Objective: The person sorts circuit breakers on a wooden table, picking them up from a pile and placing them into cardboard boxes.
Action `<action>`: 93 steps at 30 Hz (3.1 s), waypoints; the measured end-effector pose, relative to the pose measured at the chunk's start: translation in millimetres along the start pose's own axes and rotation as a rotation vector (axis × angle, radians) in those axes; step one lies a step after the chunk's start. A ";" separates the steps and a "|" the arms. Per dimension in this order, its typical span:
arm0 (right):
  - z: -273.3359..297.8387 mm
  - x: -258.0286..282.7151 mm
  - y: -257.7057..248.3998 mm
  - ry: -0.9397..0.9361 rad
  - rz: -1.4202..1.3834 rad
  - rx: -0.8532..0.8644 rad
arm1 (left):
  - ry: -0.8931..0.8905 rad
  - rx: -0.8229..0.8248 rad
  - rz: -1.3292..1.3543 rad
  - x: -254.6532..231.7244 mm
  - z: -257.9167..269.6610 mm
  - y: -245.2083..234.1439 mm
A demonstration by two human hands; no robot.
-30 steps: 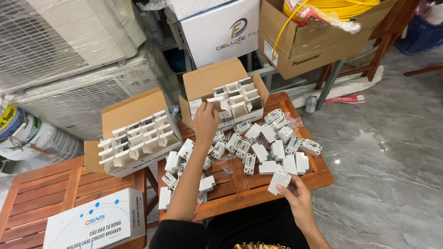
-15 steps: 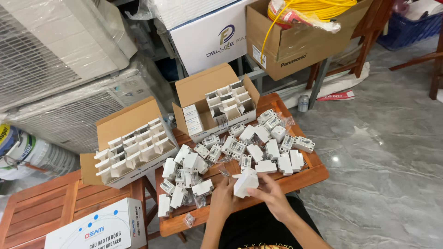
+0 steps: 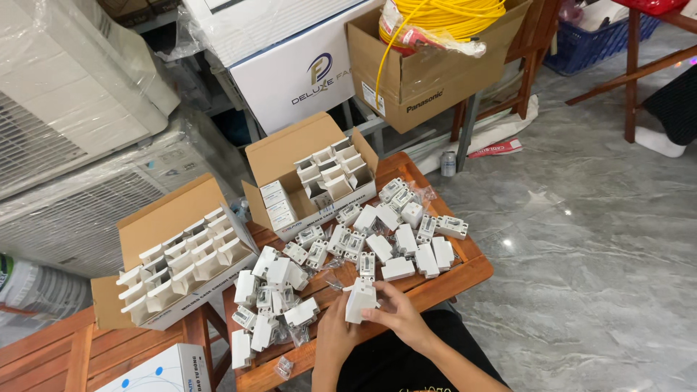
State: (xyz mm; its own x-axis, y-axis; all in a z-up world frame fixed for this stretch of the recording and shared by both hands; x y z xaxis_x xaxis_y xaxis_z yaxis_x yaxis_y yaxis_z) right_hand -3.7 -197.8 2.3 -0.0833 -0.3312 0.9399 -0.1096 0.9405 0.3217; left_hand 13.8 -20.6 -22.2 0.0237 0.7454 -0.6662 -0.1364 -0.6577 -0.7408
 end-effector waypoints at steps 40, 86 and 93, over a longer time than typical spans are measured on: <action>-37.5 22.7 -2.3 0.029 0.705 0.460 | -0.105 0.125 0.366 20.9 12.0 -5.1; -25.8 -12.9 -13.0 -0.579 0.915 0.643 | 0.002 0.054 0.389 7.0 27.7 -13.4; -11.8 -7.0 -10.7 -0.684 0.957 0.584 | 0.128 -0.049 0.350 9.6 30.5 -7.2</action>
State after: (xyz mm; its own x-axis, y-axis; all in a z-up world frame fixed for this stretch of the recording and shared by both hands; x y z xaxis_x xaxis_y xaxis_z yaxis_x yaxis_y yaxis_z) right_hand 9.8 -204.6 -6.3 -0.8299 0.3102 0.4638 -0.1227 0.7094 -0.6940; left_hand -15.2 -5.4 -20.6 0.1076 0.4574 -0.8827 -0.1108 -0.8768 -0.4679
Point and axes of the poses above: each hand's wrist, its own z-axis away from the middle knuckle, its own y-axis out of the palm, x = y × z, the point moved 5 cm from there along -z, towards the middle knuckle, and after that the axes turned 13 degrees about -y, right-handed, at the moved point
